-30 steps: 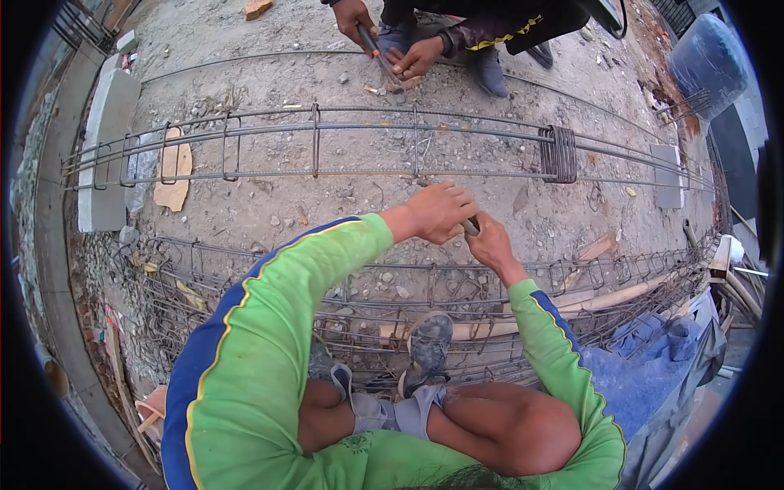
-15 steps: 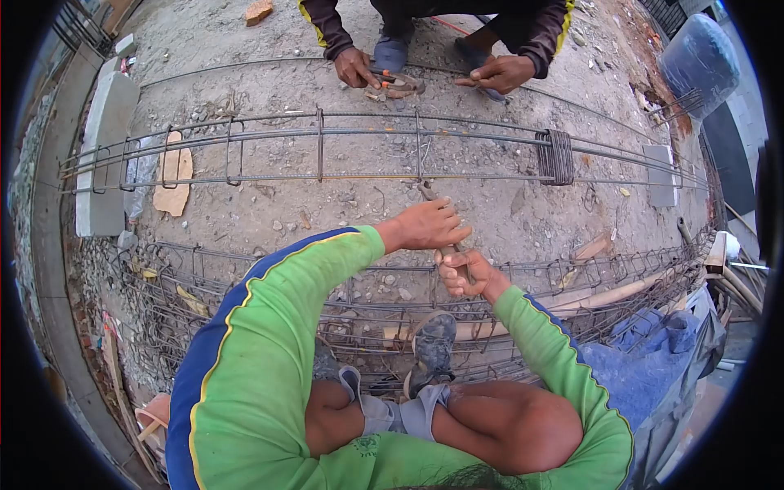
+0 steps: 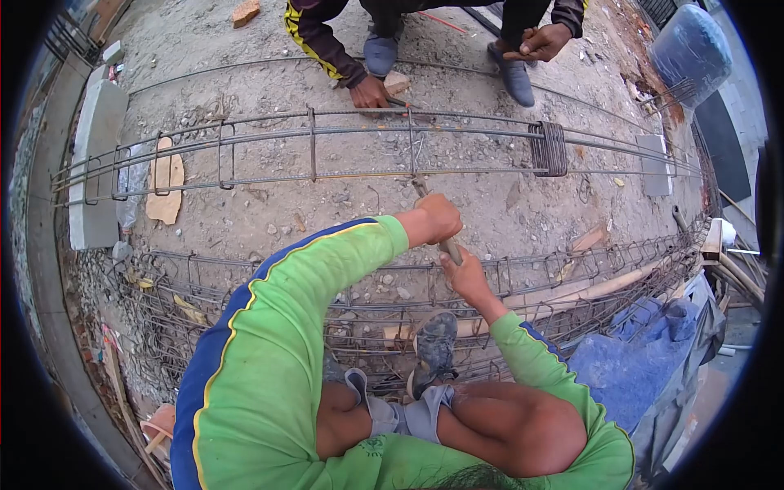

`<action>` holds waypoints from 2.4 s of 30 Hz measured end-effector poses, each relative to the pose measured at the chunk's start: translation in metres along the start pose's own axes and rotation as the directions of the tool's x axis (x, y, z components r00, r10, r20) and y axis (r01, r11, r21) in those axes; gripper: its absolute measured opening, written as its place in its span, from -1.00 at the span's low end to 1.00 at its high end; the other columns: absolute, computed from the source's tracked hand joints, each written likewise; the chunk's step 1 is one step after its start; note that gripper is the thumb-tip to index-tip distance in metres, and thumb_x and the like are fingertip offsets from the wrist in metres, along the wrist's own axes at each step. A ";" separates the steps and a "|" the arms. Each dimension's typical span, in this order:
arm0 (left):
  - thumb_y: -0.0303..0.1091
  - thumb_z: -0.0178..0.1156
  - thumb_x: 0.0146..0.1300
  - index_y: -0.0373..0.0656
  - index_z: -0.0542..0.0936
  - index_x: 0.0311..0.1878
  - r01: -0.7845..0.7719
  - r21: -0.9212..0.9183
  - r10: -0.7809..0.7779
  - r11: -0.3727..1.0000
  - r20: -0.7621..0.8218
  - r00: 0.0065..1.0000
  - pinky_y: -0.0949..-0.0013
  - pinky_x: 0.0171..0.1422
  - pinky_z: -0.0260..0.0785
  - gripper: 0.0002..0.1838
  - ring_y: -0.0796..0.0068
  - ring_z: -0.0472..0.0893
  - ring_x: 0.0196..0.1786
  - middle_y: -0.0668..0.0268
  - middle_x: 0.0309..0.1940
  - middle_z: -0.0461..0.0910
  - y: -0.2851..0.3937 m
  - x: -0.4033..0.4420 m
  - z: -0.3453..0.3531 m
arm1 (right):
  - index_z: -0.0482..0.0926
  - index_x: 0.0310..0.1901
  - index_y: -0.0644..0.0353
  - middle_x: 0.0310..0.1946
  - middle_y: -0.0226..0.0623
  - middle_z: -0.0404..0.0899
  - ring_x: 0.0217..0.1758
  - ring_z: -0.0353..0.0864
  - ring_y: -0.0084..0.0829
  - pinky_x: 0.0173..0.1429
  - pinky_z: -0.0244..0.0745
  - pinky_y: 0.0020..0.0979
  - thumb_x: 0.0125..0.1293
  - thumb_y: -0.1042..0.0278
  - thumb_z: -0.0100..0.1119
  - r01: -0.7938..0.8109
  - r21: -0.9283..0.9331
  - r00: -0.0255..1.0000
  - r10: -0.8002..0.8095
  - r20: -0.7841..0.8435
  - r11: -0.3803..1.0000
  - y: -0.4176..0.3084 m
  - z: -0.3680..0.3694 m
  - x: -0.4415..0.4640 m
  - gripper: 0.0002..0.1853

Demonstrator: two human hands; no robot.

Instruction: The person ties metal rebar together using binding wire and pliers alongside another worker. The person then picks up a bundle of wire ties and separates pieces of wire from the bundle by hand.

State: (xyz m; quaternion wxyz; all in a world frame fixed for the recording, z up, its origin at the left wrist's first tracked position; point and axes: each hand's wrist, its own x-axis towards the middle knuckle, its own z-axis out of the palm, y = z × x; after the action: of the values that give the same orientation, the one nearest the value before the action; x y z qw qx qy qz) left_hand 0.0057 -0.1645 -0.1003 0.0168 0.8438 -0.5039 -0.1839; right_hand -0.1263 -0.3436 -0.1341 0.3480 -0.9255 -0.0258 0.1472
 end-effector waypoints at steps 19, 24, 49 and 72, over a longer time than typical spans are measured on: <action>-0.04 0.33 0.11 -0.12 0.79 -0.07 0.204 -0.305 -0.012 0.930 0.530 0.848 0.10 -0.03 0.58 -0.58 0.10 0.76 -0.07 0.13 -0.13 0.78 0.010 -0.053 -0.005 | 0.24 0.46 0.33 -0.12 -0.21 0.65 -0.21 0.69 -0.30 -0.06 0.58 -0.29 0.30 -0.03 0.49 -0.172 0.392 0.971 0.089 0.220 0.904 -0.036 -0.004 -0.014 -0.10; -0.09 0.27 0.20 -0.14 0.75 0.04 0.373 -0.584 0.084 0.721 0.609 0.789 0.12 0.06 0.56 -0.57 0.13 0.73 -0.04 0.19 -0.07 0.76 -0.023 -0.071 -0.005 | 0.17 0.51 0.33 -0.04 0.03 0.59 -0.02 0.63 0.08 0.10 0.56 -0.09 0.24 0.26 0.44 -0.001 -0.174 0.960 0.050 0.276 0.985 -0.055 -0.033 0.005 -0.11; -0.37 0.28 0.15 -0.26 0.78 -0.24 0.360 -0.814 -0.246 0.456 0.273 0.930 0.41 -0.44 0.53 -0.79 0.48 0.69 -0.51 0.25 -0.46 0.71 -0.044 -0.092 0.004 | 0.61 0.18 0.14 0.14 -0.06 0.61 0.28 0.53 -0.02 0.34 0.36 0.01 0.33 0.28 0.24 0.355 -0.201 0.934 -0.356 0.028 0.913 -0.089 -0.051 0.002 -0.60; -0.22 0.25 0.48 -0.29 0.76 -0.14 -0.213 -0.950 -0.117 0.229 -0.244 0.963 0.32 -0.09 0.51 -0.71 0.51 0.68 -0.24 0.27 -0.32 0.75 -0.070 -0.073 -0.062 | 0.67 -0.06 0.18 -0.40 0.04 0.68 -0.40 0.67 0.15 -0.37 0.54 0.00 0.38 0.36 0.14 0.171 -0.118 0.950 -0.196 -0.244 0.978 -0.140 -0.054 -0.024 -0.80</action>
State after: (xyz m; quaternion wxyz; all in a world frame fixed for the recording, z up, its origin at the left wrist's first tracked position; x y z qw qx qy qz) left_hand 0.0541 -0.0779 -0.0361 0.6090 0.6501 -0.2991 -0.3421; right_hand -0.1262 -0.2753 0.0021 0.3159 -0.9459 -0.0739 -0.0072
